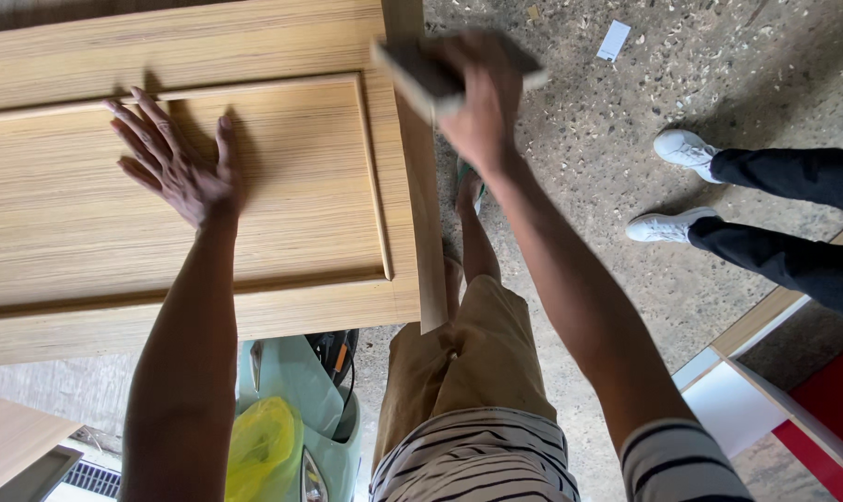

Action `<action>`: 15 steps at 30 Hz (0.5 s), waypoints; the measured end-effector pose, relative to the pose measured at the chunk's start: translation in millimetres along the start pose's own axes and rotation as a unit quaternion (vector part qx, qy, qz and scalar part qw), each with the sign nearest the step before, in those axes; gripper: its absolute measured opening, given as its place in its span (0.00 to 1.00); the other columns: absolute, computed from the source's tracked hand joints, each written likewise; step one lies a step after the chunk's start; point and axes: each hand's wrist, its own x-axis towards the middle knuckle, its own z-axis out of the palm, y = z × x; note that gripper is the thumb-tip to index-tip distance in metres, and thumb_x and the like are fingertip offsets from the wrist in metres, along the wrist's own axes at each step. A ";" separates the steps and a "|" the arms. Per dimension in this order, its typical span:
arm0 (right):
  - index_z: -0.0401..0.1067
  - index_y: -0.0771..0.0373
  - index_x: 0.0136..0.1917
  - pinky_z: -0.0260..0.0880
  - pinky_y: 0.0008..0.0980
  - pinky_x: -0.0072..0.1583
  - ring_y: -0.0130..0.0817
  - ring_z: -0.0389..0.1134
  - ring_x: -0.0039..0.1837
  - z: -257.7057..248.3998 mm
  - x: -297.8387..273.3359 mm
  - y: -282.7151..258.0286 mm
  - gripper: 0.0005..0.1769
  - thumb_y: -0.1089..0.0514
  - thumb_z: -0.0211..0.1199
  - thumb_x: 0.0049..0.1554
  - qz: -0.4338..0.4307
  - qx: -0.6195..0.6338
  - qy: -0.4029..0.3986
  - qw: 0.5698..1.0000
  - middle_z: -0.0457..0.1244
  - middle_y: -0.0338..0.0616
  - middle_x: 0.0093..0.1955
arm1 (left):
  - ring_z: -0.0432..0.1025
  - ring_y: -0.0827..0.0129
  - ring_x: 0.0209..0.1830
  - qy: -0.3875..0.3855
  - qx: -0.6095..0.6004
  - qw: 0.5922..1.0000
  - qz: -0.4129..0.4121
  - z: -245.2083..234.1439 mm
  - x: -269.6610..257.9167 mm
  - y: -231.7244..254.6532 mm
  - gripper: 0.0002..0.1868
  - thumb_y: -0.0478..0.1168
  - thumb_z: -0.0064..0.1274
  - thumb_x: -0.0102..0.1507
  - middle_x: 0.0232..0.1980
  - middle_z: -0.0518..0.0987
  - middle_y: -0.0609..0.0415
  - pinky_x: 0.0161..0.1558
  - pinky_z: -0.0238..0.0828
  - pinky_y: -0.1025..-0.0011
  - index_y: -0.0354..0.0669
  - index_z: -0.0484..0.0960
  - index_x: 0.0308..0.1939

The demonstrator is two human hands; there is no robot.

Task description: The person sands the surface and edges of a wooden panel using a handheld sanding block.

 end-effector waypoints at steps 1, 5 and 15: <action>0.71 0.58 0.48 0.62 0.32 0.50 0.33 0.64 0.45 -14.0 -16.3 -13.4 0.18 0.58 0.75 0.46 0.006 0.024 -0.045 0.999 0.66 0.41 0.43 | 0.31 0.59 0.79 0.002 0.008 1.000 0.000 -0.1 1.0 -0.5 0.48 0.78 0.28 0.64 0.76 0.33 0.53 0.74 0.28 0.47 0.53 0.37 0.75; 0.69 0.58 0.50 0.64 0.33 0.54 0.34 0.64 0.50 -61.3 -96.7 -63.4 0.21 0.58 0.73 0.45 0.079 0.034 -0.144 0.986 0.65 0.42 0.47 | 0.32 0.60 0.78 0.008 0.030 1.000 -0.005 4.5 2.4 -3.6 0.48 0.78 0.30 0.64 0.76 0.34 0.53 0.74 0.30 0.48 0.54 0.38 0.75; 0.71 0.61 0.52 0.66 0.39 0.52 0.40 0.62 0.51 -146.7 -259.6 -128.1 0.27 0.61 0.72 0.38 0.134 0.142 -0.268 0.944 0.64 0.40 0.48 | 0.33 0.60 0.79 0.011 0.027 1.000 0.003 3.2 0.6 -1.7 0.48 0.79 0.27 0.64 0.76 0.33 0.55 0.74 0.30 0.48 0.54 0.37 0.75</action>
